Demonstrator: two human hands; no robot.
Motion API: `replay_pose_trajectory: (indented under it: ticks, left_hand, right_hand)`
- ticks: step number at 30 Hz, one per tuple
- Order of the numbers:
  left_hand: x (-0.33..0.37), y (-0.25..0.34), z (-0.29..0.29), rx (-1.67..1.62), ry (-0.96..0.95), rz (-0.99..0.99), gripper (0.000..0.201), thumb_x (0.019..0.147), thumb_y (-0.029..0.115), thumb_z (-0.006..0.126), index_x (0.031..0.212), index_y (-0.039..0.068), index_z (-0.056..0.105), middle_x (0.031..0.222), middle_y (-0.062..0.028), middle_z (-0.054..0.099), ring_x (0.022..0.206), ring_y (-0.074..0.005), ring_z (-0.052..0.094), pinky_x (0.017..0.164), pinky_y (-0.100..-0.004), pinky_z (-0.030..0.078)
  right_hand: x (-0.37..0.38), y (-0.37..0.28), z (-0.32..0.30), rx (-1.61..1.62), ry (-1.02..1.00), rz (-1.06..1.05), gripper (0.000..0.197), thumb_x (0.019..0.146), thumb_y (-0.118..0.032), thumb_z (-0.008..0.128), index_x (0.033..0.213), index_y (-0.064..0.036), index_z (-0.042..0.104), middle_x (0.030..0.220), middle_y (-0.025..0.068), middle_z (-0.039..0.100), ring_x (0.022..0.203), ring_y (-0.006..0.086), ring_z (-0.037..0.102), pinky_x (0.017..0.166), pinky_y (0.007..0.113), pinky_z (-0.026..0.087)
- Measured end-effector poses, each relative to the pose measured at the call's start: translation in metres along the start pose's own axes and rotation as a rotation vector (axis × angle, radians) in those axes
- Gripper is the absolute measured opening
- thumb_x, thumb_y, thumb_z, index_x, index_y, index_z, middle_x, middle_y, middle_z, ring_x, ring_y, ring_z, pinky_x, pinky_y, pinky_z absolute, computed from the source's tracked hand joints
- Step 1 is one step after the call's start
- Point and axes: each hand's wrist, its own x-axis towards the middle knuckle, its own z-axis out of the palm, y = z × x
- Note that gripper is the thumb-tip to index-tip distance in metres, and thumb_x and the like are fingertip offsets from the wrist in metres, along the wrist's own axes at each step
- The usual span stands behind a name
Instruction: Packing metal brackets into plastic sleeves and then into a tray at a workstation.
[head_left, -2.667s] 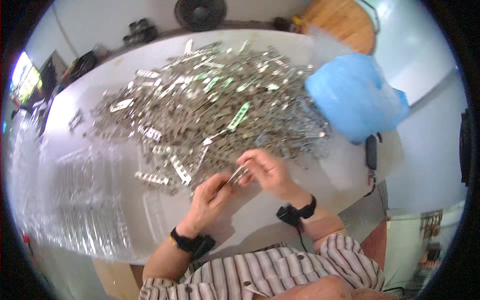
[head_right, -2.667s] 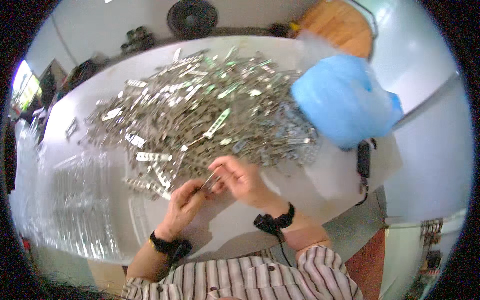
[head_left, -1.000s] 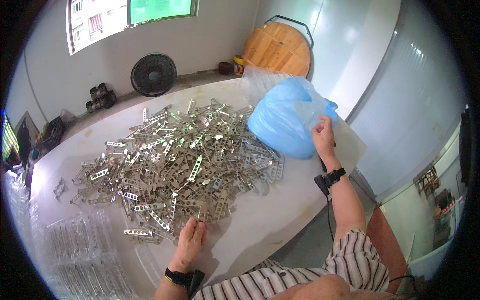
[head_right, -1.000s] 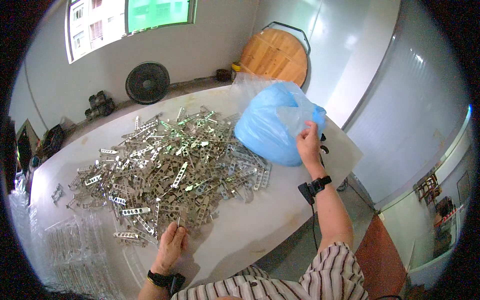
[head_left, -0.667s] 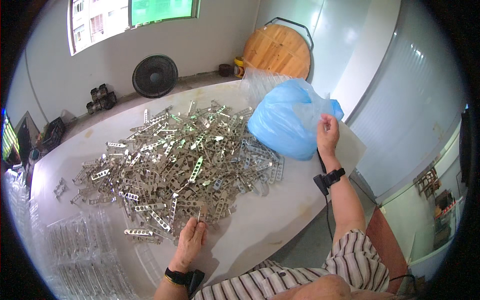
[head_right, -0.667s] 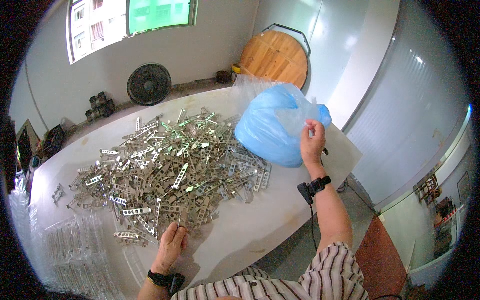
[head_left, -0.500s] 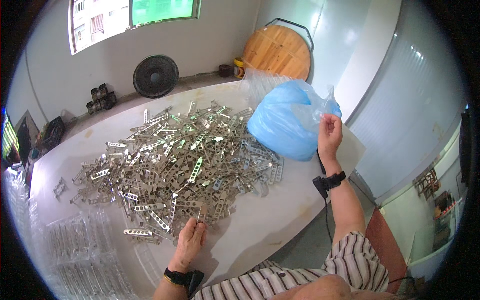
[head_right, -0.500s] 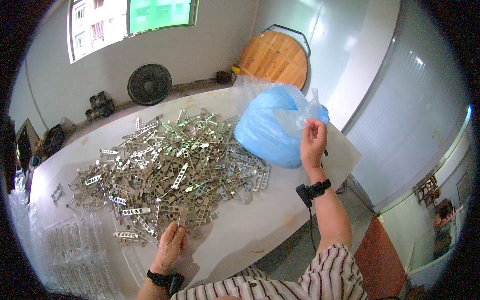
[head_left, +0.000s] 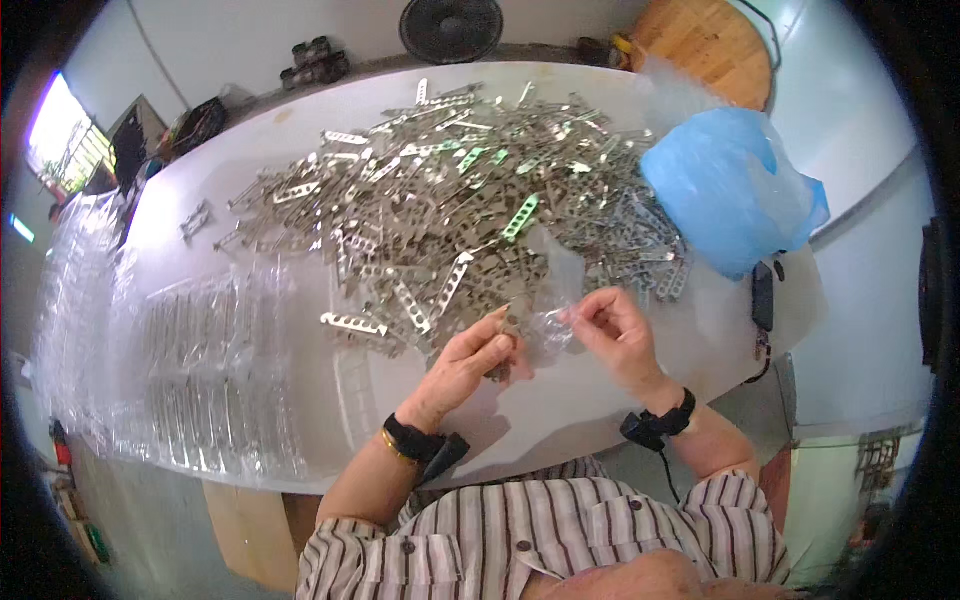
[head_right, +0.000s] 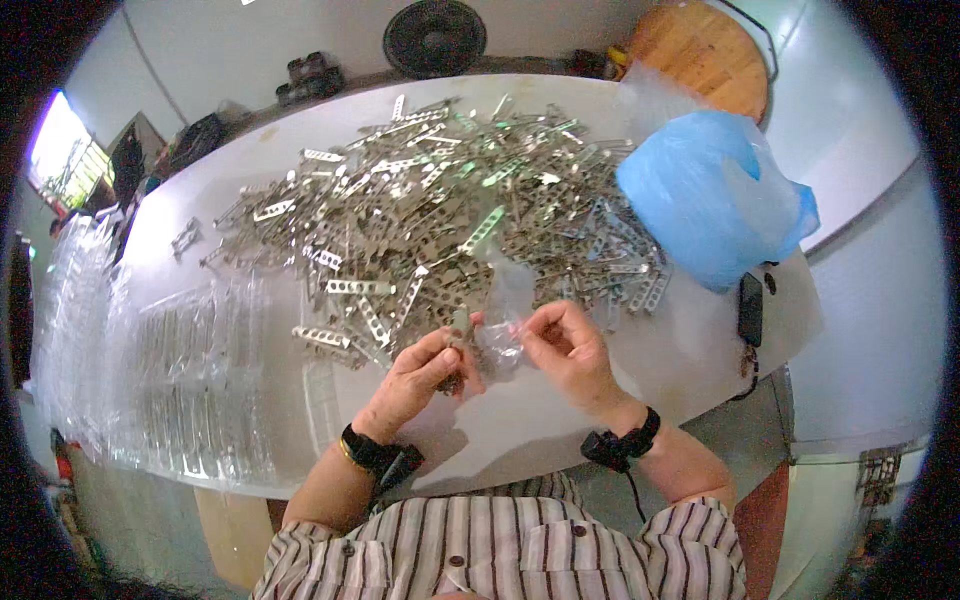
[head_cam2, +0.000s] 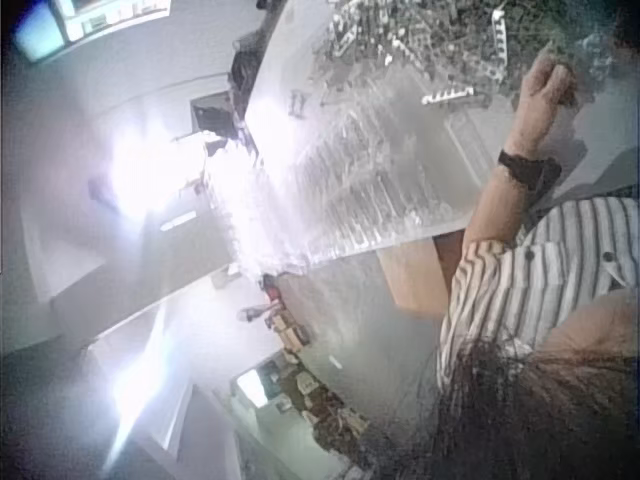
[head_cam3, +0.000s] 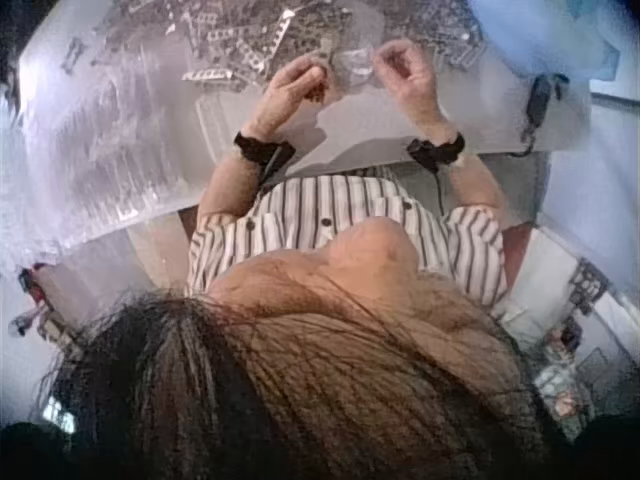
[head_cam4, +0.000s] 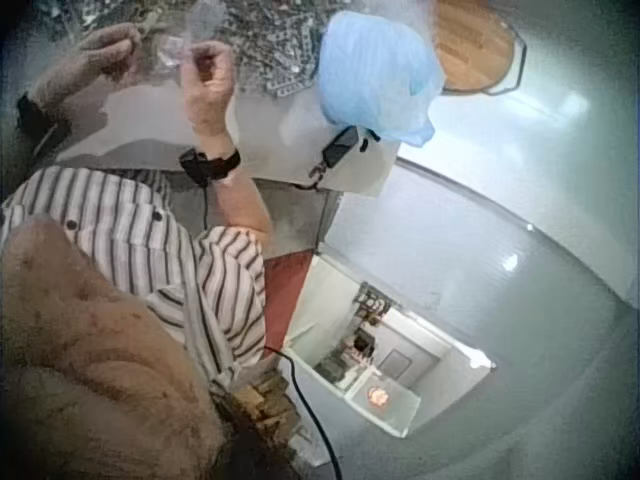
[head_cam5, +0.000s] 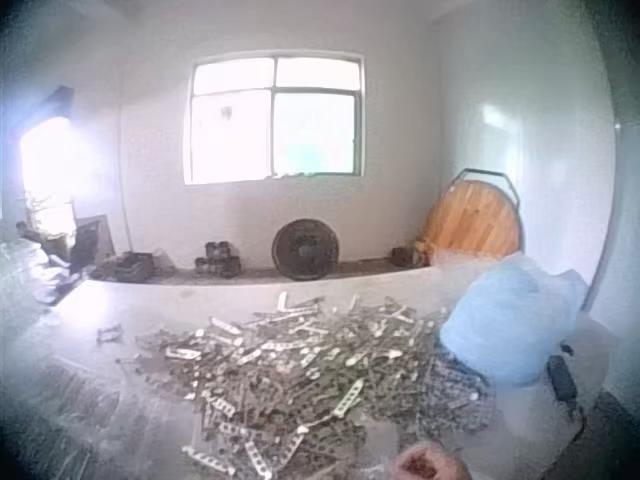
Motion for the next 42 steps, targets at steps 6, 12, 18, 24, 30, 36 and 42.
replay_pose_trajectory:
  ticks: [6, 12, 18, 24, 30, 36, 42]
  left_hand:
    - [-0.003, 0.0, -0.009, 0.023, -0.076, 0.0, 0.027, 0.106, 0.029, 0.051, 0.118, 0.006, 0.06, 0.089, 0.0013, 0.062, 0.077, -0.0086, 0.058, 0.069, -0.0243, 0.045]
    - [-0.007, 0.004, -0.005, 0.041, -0.158, 0.012, 0.023, 0.105, 0.027, 0.053, 0.107, 0.007, 0.063, 0.081, 0.0023, 0.059, 0.075, -0.0076, 0.053, 0.069, -0.0227, 0.041]
    - [-0.006, 0.001, -0.005, 0.077, -0.282, 0.028, 0.022, 0.105, 0.024, 0.053, 0.102, 0.005, 0.065, 0.081, 0.0023, 0.057, 0.075, -0.0083, 0.053, 0.069, -0.0239, 0.041]
    - [-0.003, -0.007, -0.009, 0.074, -0.135, -0.016, 0.023, 0.106, 0.025, 0.053, 0.106, 0.004, 0.063, 0.087, 0.0021, 0.058, 0.076, -0.0086, 0.054, 0.07, -0.0243, 0.044]
    - [-0.003, -0.007, -0.004, 0.126, -0.066, -0.004, 0.02, 0.105, 0.021, 0.054, 0.109, 0.003, 0.062, 0.088, 0.0027, 0.058, 0.077, -0.0085, 0.055, 0.071, -0.0246, 0.047]
    - [-0.002, -0.011, -0.008, 0.16, -0.019, -0.03, 0.02, 0.105, 0.022, 0.054, 0.108, 0.004, 0.063, 0.084, 0.0032, 0.059, 0.073, -0.0072, 0.054, 0.068, -0.0231, 0.046]
    - [-0.003, -0.002, -0.005, 0.26, 0.072, -0.069, 0.021, 0.105, 0.021, 0.054, 0.104, 0.004, 0.066, 0.079, 0.0037, 0.059, 0.072, -0.0054, 0.054, 0.065, -0.0223, 0.045]
  right_hand:
    - [-0.015, 0.01, 0.032, -0.127, -0.168, 0.038, 0.016, 0.096, -0.004, 0.064, 0.108, -0.0081, 0.055, 0.099, -0.0032, 0.059, 0.085, 0.0031, 0.055, 0.073, 0.02, 0.046]
    - [0.007, -0.008, 0.027, 0.234, -0.116, 0.369, 0.035, 0.105, -0.028, 0.053, 0.13, -0.0029, 0.05, 0.105, 0.0017, 0.059, 0.095, 0.0098, 0.058, 0.088, 0.028, 0.05]
    - [0.017, -0.006, 0.013, 0.419, -0.292, 0.475, 0.041, 0.101, -0.025, 0.061, 0.134, -0.0033, 0.05, 0.116, 0.0035, 0.061, 0.099, 0.0127, 0.061, 0.09, 0.031, 0.051]
    - [0.019, -0.013, 0.001, 0.057, -0.071, 0.161, 0.039, 0.092, -0.005, 0.07, 0.128, -0.0055, 0.053, 0.107, 0.0032, 0.062, 0.09, 0.0096, 0.061, 0.08, 0.025, 0.053]
    - [0.016, -0.024, 0.005, 0.0, 0.076, 0.012, 0.045, 0.09, -0.001, 0.071, 0.129, -0.0065, 0.05, 0.1, 0.0015, 0.062, 0.087, 0.0063, 0.06, 0.075, 0.022, 0.052]
    - [0.015, -0.022, 0.007, -0.015, 0.152, -0.041, 0.043, 0.09, -0.001, 0.07, 0.128, -0.0064, 0.051, 0.102, 0.002, 0.064, 0.088, 0.0076, 0.06, 0.079, 0.023, 0.051]
    - [0.017, -0.014, 0.001, 0.02, 0.276, -0.024, 0.039, 0.092, -0.004, 0.069, 0.126, -0.0048, 0.052, 0.102, 0.0024, 0.064, 0.087, 0.009, 0.06, 0.081, 0.025, 0.05]
